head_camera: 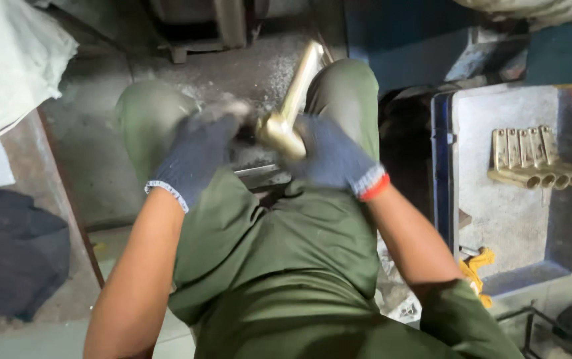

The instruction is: The person sits on the floor and uses a grinding machine to smooth the edges of brass-colored metal parts. They hold each part with gloved hands, rotating it against the spinning wheel to grind different sides, and then place the finished pieces on a nearby tray.

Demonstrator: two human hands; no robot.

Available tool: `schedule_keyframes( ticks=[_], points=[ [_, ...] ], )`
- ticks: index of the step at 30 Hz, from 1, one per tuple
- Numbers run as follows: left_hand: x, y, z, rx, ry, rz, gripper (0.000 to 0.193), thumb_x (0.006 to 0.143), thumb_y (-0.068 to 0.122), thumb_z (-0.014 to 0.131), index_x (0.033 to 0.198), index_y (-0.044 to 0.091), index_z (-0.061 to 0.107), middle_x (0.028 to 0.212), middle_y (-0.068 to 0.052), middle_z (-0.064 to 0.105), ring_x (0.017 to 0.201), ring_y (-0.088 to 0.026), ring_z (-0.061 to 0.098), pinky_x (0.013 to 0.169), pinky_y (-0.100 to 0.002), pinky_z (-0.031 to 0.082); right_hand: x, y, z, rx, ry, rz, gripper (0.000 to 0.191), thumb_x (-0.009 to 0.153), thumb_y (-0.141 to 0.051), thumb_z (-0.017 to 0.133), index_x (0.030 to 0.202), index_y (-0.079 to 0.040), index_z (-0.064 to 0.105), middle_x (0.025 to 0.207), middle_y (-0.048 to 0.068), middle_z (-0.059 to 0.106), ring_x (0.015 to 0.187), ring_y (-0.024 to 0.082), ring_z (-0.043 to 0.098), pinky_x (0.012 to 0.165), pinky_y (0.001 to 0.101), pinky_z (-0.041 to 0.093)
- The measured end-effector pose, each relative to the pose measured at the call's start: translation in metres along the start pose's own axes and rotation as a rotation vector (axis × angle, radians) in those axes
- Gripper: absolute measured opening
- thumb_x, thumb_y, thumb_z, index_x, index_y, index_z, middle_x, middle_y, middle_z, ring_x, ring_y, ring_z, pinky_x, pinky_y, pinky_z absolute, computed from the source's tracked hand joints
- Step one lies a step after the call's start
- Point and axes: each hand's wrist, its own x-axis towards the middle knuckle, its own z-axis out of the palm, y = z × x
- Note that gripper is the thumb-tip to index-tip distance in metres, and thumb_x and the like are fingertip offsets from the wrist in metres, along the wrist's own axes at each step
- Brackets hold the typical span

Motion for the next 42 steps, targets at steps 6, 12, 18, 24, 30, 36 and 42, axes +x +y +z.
schedule_keyframes(
  ticks=[6,12,18,24,30,36,42],
  points=[
    [0.038,0.006,0.008,-0.939,-0.044,-0.703,0.026,0.103,0.028,0.049,0.097,0.009,0.066,0.079,-0.001,0.061,0.065,-0.012,0.057,0.054,-0.028,0.044,0.088,0.062,-0.002,-0.290,0.074,0.076,0.033,0.081,-0.027,0.076,0.105,-0.006,0.071,0.092,0.022,0.072,0.086,0.041,0.069,0.075,0.0478,0.055],
    [0.061,0.002,0.017,-1.133,0.126,-0.755,0.021,0.104,0.024,0.049,0.094,0.010,0.062,0.074,0.003,0.055,0.059,-0.008,0.046,0.050,-0.025,0.036,0.126,0.088,-0.001,-0.338,-0.075,0.096,0.036,0.076,-0.031,0.078,0.101,-0.007,0.072,0.089,0.024,0.071,0.086,0.043,0.068,0.076,0.0493,0.054],
    [0.069,-0.026,0.037,-1.244,0.218,-0.811,0.019,0.105,0.023,0.052,0.091,0.011,0.060,0.074,0.003,0.052,0.060,-0.008,0.046,0.052,-0.025,0.036,0.146,0.100,0.003,-0.337,-0.139,0.111,0.036,0.071,-0.029,0.080,0.094,-0.003,0.073,0.088,0.025,0.071,0.086,0.043,0.068,0.076,0.0483,0.054],
    [0.077,-0.016,0.031,-1.259,0.255,-0.783,0.026,0.104,0.029,0.054,0.085,0.011,0.055,0.068,0.003,0.050,0.056,-0.009,0.045,0.050,-0.026,0.034,0.158,0.069,-0.011,0.041,-0.210,0.573,0.037,0.067,-0.013,0.071,0.103,-0.001,0.072,0.085,0.023,0.072,0.079,0.041,0.072,0.065,0.0484,0.055],
    [0.020,0.010,0.015,-0.935,0.115,-0.567,0.020,0.098,0.024,0.055,0.089,0.007,0.063,0.073,0.001,0.057,0.060,-0.008,0.052,0.053,-0.025,0.040,0.080,0.039,0.004,-0.216,0.001,0.224,0.038,0.081,-0.028,0.082,0.110,-0.006,0.071,0.096,0.024,0.072,0.088,0.041,0.070,0.079,0.0457,0.054],
    [-0.059,0.039,0.035,-1.102,0.254,-0.661,0.029,0.100,0.019,0.054,0.128,0.015,0.063,0.117,-0.005,0.065,0.094,-0.014,0.059,0.078,-0.031,0.049,-0.052,0.010,0.039,-0.011,0.353,-0.187,0.052,0.086,-0.014,0.080,0.129,0.001,0.056,0.106,0.018,0.069,0.093,0.031,0.070,0.079,0.0363,0.056],
    [-0.085,0.047,0.042,-0.886,0.144,-0.215,0.054,0.107,0.027,0.050,0.153,0.002,0.039,0.154,-0.014,0.053,0.141,-0.028,0.051,0.119,-0.049,0.042,-0.101,0.010,0.056,1.194,0.024,0.139,0.072,0.077,-0.006,0.082,0.141,0.003,0.052,0.100,0.009,0.064,0.089,0.018,0.061,0.079,0.0323,0.052]
  ],
)
